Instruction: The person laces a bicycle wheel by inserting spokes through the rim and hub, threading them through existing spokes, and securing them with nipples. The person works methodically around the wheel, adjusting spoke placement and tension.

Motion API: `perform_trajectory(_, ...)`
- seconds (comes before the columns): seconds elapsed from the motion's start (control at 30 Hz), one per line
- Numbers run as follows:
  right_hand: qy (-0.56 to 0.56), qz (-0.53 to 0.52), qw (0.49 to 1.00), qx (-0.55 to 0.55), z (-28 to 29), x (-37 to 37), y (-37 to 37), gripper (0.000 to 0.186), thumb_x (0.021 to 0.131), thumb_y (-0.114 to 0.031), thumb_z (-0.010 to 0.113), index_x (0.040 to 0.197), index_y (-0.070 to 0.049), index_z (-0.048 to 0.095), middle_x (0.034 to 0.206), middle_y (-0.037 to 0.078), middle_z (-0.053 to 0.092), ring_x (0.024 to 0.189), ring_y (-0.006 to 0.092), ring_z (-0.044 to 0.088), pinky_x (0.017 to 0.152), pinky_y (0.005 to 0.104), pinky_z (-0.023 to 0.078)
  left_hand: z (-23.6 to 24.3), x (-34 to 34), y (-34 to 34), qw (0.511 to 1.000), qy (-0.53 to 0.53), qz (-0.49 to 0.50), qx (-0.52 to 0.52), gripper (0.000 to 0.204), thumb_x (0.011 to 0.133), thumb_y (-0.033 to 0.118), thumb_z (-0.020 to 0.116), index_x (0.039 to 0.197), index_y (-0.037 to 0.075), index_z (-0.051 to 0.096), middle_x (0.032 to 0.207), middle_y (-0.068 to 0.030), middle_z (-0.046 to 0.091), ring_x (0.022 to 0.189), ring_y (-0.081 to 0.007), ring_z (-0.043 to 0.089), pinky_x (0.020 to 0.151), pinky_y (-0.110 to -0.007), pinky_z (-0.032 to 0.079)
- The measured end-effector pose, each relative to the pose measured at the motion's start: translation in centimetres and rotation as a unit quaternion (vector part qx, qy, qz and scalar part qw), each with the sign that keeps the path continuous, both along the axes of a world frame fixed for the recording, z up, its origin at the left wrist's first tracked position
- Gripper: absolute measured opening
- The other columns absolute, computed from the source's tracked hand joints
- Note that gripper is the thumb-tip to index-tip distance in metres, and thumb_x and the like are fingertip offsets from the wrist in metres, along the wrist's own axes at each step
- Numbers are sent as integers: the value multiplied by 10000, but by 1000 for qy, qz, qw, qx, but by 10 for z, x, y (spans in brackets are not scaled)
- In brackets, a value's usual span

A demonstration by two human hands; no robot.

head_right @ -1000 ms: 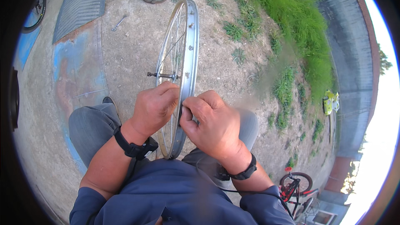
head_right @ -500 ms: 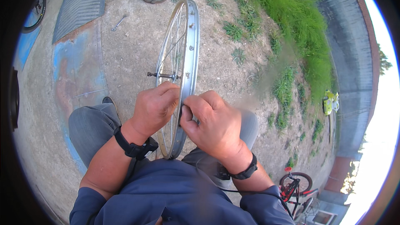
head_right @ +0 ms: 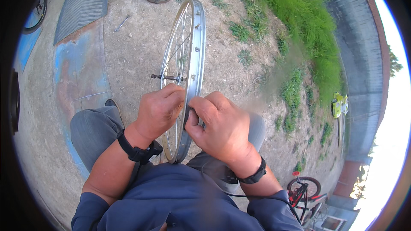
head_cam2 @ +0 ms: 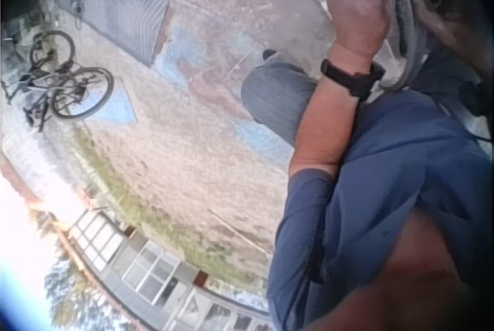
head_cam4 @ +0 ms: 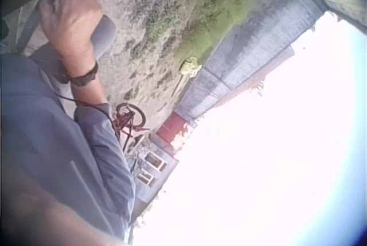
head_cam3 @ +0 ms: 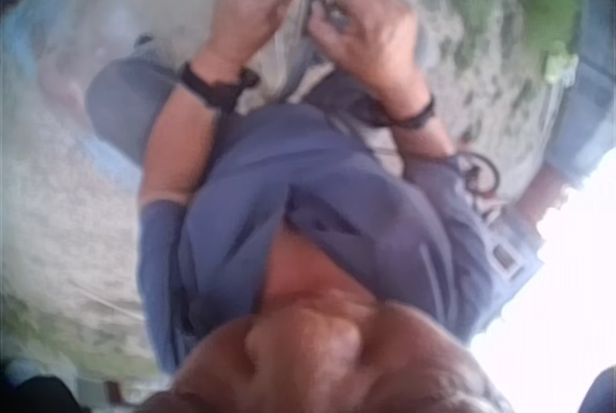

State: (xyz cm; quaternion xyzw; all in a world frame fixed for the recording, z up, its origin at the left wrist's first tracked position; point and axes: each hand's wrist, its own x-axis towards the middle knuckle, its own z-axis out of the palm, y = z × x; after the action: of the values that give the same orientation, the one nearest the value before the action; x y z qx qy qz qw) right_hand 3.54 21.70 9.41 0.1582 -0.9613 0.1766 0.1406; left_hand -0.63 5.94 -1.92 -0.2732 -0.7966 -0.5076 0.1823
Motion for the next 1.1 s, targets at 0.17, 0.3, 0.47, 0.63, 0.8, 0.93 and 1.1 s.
perform_trajectory(0.17,-20,-18,1000,8,2,1,-2,121,775,-135,775,878,-165,718,783,28,619,653,269,664,557,387,535,0,0,0,1000,-1,-3,1,165,871,112,753,1033,129,726,958,-31,714,728,-264,719,588,-373,556)
perform_trajectory(0.3,-16,-4,1000,22,5,0,-2,104,782,-146,778,862,-168,717,772,28,608,648,273,661,560,392,535,0,-1,0,1000,0,0,1,159,873,113,754,1028,128,725,959,-30,714,728,-263,718,588,-371,555)
perform_trajectory(0.47,-11,4,1000,24,5,-2,-1,168,764,-106,789,908,-154,715,758,40,604,613,261,642,539,380,518,0,0,0,1000,3,-1,0,159,872,112,754,1027,130,726,960,-28,715,728,-261,719,587,-367,556)
perform_trajectory(0.63,17,64,997,26,6,-4,2,271,746,-21,804,980,-119,708,740,55,608,548,211,607,496,345,484,0,-1,-1,1000,5,4,-2,159,868,112,756,1024,130,726,957,-26,714,723,-257,719,585,-363,556)
perform_trajectory(0.8,-28,-3,999,24,6,-1,-1,127,771,-131,764,881,-163,708,758,36,597,652,281,655,556,401,525,1,0,-1,1000,5,0,-3,165,860,107,757,1021,129,727,958,-25,716,723,-254,720,583,-365,557)
perform_trajectory(0.93,-24,15,999,35,8,-1,0,123,787,-142,763,895,-160,705,755,40,597,658,284,656,561,404,526,1,-1,-1,1000,4,1,-4,163,857,104,756,1016,127,727,959,-24,716,727,-256,721,583,-366,558)
perform_trajectory(1.1,-30,2,999,45,6,-3,-2,121,790,-157,769,884,-156,693,749,42,591,674,283,658,572,400,526,1,-1,-1,1000,4,1,0,152,861,108,756,1010,127,729,958,-24,717,727,-259,721,581,-367,557)
